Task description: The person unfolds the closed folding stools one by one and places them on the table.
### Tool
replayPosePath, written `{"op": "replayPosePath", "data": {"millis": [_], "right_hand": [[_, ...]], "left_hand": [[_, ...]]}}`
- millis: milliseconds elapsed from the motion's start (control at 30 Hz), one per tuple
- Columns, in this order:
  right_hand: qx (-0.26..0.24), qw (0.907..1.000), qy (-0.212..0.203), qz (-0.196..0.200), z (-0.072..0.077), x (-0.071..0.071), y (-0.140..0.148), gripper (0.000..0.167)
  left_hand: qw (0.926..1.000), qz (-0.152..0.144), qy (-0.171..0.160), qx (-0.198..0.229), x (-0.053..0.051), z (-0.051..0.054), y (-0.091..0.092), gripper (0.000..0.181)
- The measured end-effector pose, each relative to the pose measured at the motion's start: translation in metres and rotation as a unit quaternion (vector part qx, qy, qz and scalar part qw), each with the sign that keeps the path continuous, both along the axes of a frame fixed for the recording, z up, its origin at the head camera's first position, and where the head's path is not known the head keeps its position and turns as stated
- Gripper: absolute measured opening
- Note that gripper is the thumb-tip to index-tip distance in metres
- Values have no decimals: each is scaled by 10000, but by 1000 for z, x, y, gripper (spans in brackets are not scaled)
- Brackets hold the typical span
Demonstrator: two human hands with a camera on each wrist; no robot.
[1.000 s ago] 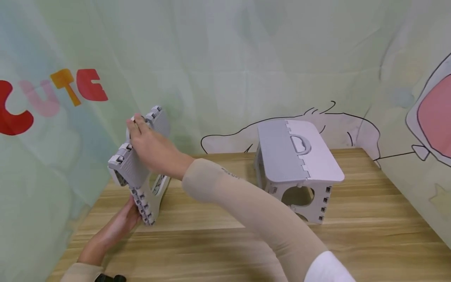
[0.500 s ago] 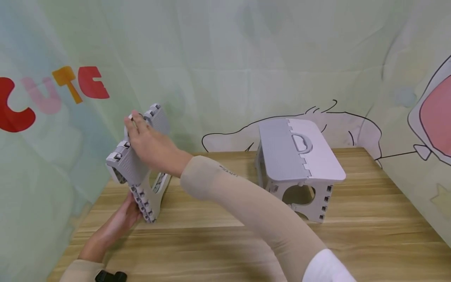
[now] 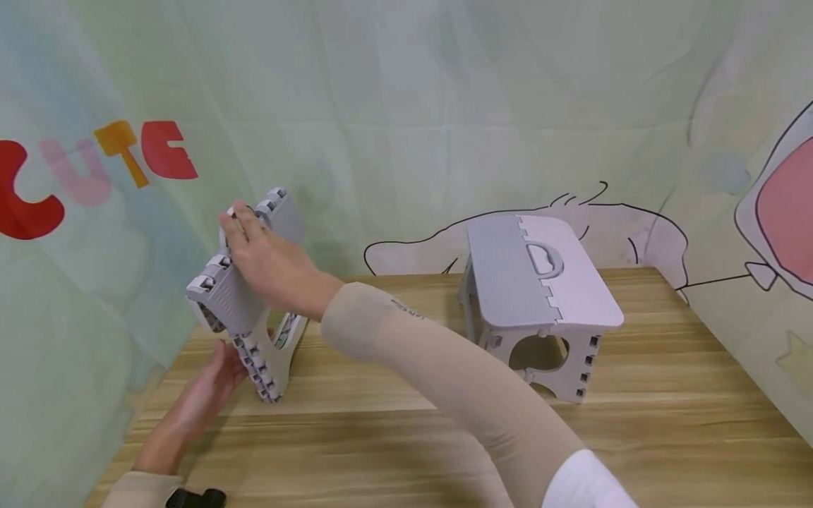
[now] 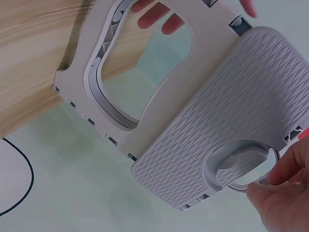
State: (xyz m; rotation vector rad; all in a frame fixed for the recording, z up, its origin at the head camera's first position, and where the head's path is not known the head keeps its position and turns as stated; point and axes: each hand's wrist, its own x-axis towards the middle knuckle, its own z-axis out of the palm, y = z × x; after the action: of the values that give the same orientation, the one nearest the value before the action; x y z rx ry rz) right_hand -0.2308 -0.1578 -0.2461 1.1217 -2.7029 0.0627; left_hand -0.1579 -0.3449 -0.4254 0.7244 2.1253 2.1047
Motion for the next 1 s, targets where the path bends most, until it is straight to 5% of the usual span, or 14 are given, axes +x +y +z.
{"op": "replayPosePath", "data": {"millis": [200, 300, 700, 1000], "right_hand": [[36, 9999, -75, -90, 0, 0, 0, 70], [47, 9999, -103, -112, 0, 1, 1, 70], [-297, 9995, 23, 129, -4, 2, 6, 61], [-1000, 9933, -380, 436, -10, 1, 17, 63]], "left_hand": [[9848, 1419, 274, -965, 3, 0, 6, 43], [9765, 1743, 275, -1238, 3, 0, 7, 41], [9858, 1585, 207, -516, 0, 1, 4, 35], [9856, 1544, 70, -679, -4, 3, 1, 31]]}}
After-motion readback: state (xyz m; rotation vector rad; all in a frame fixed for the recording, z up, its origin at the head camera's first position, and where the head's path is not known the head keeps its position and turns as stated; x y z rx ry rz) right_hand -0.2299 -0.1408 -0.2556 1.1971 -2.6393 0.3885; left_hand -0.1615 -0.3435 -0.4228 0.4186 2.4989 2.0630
